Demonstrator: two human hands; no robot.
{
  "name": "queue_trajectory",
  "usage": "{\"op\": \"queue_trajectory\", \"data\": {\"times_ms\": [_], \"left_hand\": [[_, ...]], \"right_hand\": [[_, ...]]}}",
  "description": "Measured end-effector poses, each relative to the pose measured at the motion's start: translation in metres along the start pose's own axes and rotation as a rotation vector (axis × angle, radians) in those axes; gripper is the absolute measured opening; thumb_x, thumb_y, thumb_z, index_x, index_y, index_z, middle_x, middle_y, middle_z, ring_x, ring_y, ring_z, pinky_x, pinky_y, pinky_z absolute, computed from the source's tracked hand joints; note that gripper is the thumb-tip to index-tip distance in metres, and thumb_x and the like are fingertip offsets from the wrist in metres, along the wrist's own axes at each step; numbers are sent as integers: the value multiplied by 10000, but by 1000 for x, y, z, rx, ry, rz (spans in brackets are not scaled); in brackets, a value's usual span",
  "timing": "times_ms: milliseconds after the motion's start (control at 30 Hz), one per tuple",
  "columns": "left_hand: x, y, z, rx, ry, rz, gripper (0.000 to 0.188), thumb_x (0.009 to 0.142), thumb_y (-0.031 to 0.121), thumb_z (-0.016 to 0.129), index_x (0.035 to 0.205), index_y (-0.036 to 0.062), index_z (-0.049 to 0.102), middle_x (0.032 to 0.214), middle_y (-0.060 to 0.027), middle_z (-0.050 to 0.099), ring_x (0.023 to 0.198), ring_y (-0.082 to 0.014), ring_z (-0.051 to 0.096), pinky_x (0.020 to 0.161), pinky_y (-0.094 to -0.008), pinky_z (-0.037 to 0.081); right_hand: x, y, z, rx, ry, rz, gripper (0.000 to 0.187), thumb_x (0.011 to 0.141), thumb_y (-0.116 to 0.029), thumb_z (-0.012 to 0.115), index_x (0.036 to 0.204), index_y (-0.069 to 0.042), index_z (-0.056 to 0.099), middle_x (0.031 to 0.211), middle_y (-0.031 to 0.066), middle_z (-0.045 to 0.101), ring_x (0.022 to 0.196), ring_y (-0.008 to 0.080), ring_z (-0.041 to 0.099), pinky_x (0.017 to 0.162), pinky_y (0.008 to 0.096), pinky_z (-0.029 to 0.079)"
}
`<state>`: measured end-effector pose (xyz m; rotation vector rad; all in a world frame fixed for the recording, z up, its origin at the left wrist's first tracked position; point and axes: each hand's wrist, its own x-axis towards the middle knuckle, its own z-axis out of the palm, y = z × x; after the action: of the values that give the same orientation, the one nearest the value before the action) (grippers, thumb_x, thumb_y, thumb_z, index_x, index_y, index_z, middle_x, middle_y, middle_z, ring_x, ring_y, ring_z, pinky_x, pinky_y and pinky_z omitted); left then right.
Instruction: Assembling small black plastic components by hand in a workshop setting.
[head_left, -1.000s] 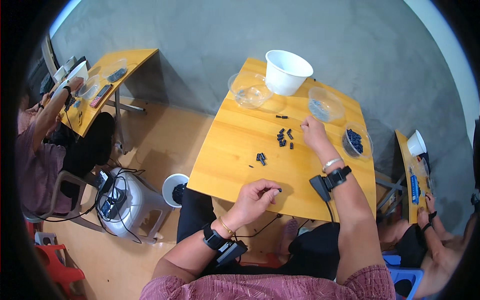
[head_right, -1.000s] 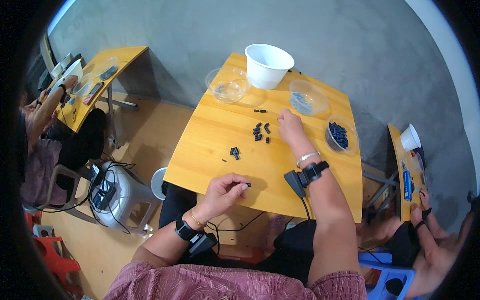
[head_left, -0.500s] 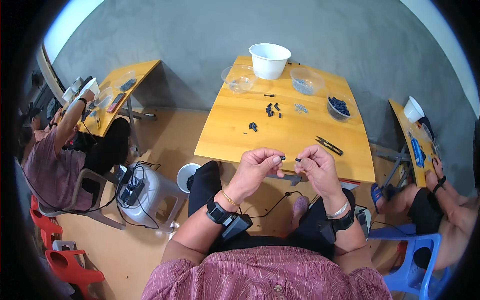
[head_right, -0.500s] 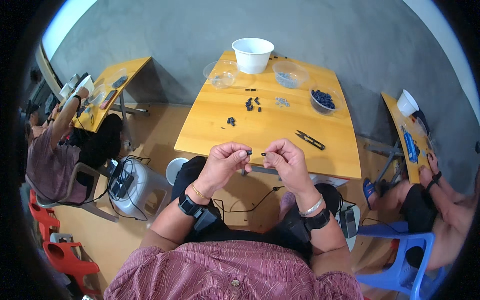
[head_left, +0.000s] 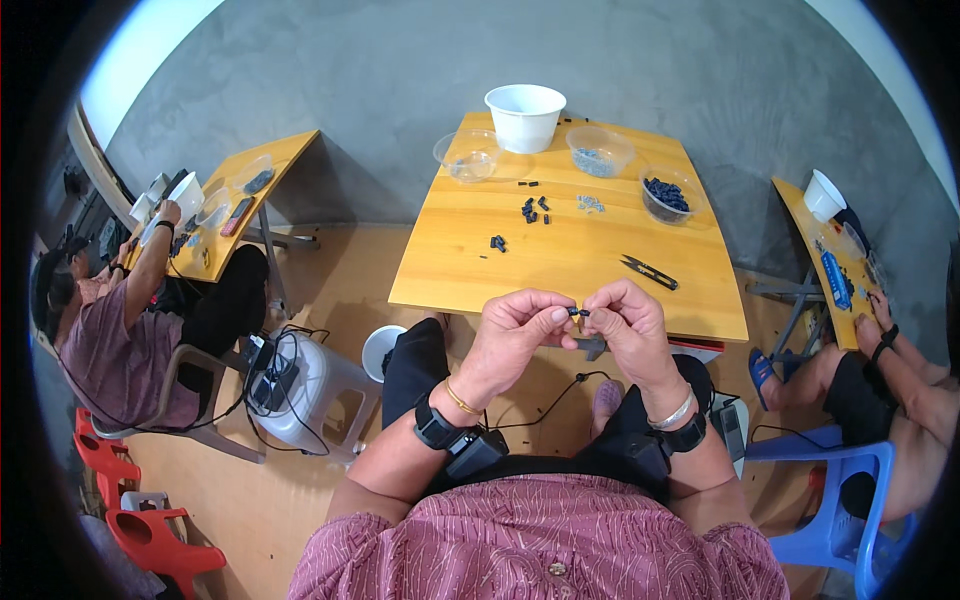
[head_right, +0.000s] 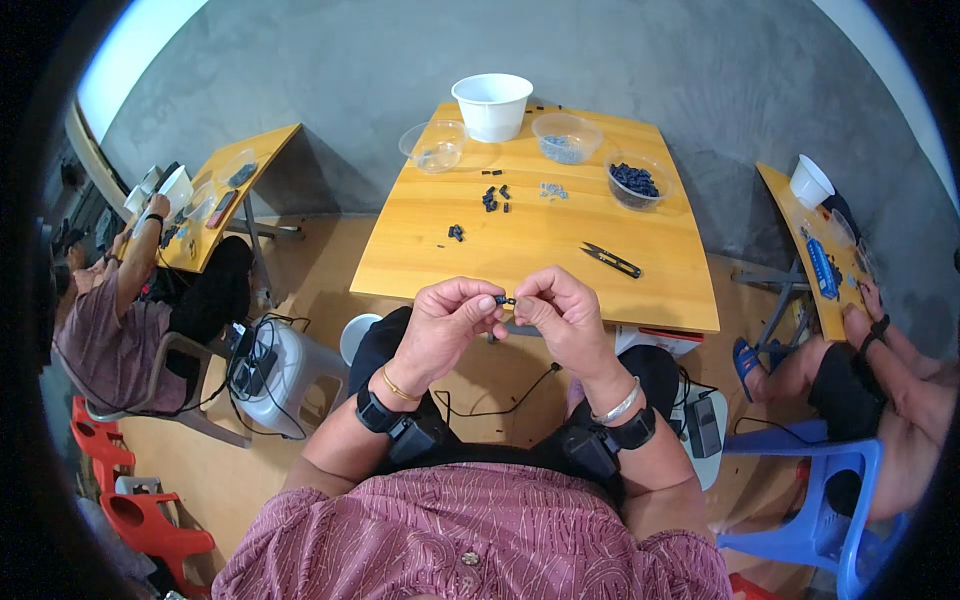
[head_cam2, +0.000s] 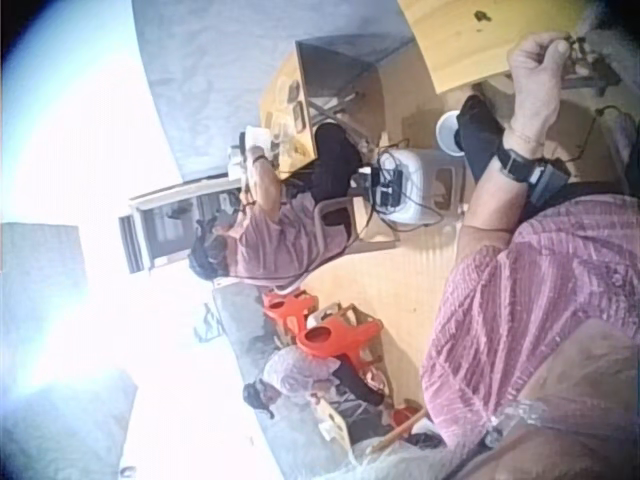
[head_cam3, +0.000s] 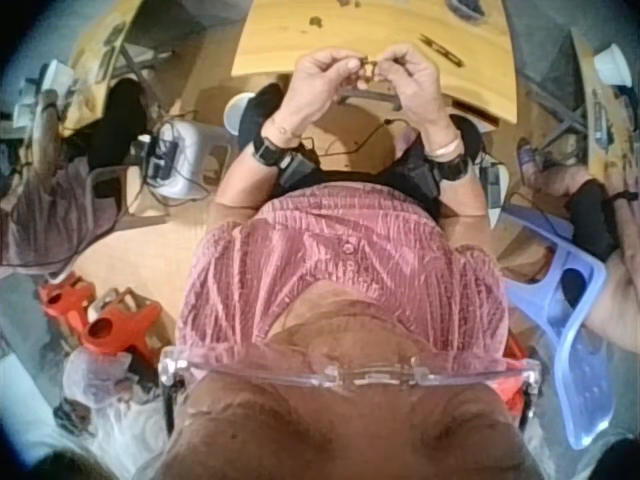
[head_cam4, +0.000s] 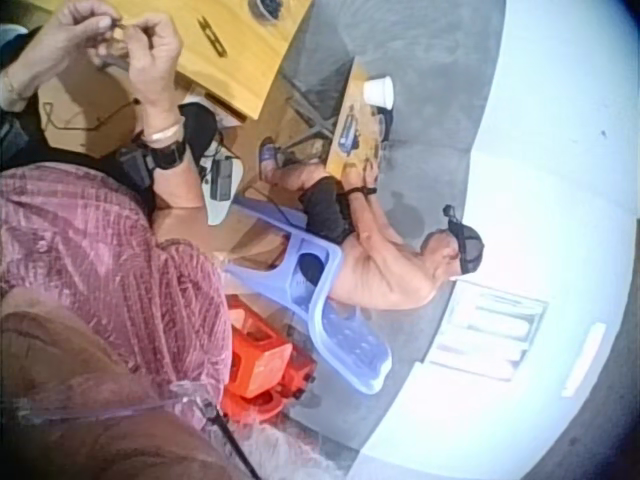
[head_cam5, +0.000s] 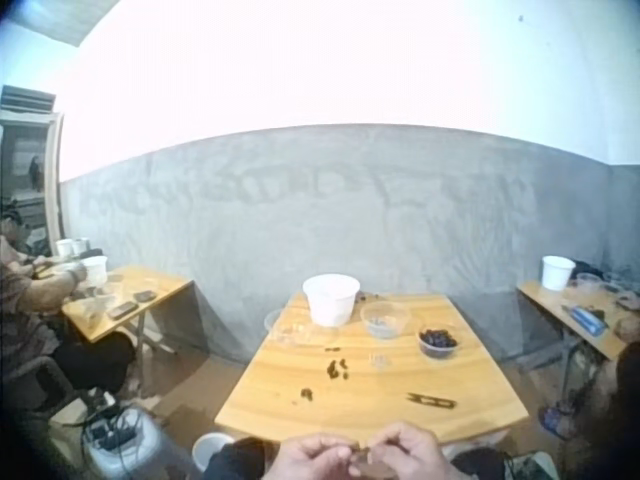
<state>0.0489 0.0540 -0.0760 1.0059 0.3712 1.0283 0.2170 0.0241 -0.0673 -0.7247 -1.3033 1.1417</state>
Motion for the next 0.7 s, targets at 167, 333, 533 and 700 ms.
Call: {"op": "queue_trajectory", "data": {"times_ms": [167, 333, 533, 700], "left_hand": [[-2, 4, 1, 111, 13, 33, 115, 852, 46, 555, 947, 8, 609, 805, -74, 625, 691, -154, 615, 645, -261, 521], [-2, 8, 3, 126, 33, 18, 112, 847, 48, 565, 941, 7, 609, 801, -71, 626, 674, -153, 617, 632, -246, 513], [-1, 4, 0, 102, 34, 20, 113, 847, 51, 567, 940, 1, 608, 791, -69, 623, 670, -147, 615, 622, -242, 508], [0, 3, 0, 134, 27, 34, 113, 845, 50, 570, 939, 0, 606, 784, -68, 623, 667, -142, 613, 623, -239, 506]], "right_hand": [[-1, -3, 5, -39, -1, 20, 68, 846, -56, 573, 892, -19, 539, 761, 0, 551, 693, 58, 521, 649, 199, 463], [1, -2, 3, 48, 24, 45, 59, 845, -46, 569, 889, -20, 540, 766, 9, 554, 686, 67, 532, 646, 206, 466], [2, -1, 5, 34, 24, 51, 50, 850, -53, 565, 874, -22, 534, 759, 12, 555, 672, 70, 532, 636, 203, 463], [2, 1, 4, 20, 39, 65, 49, 851, -57, 565, 866, -26, 531, 746, 6, 552, 668, 67, 525, 632, 201, 460]]}}
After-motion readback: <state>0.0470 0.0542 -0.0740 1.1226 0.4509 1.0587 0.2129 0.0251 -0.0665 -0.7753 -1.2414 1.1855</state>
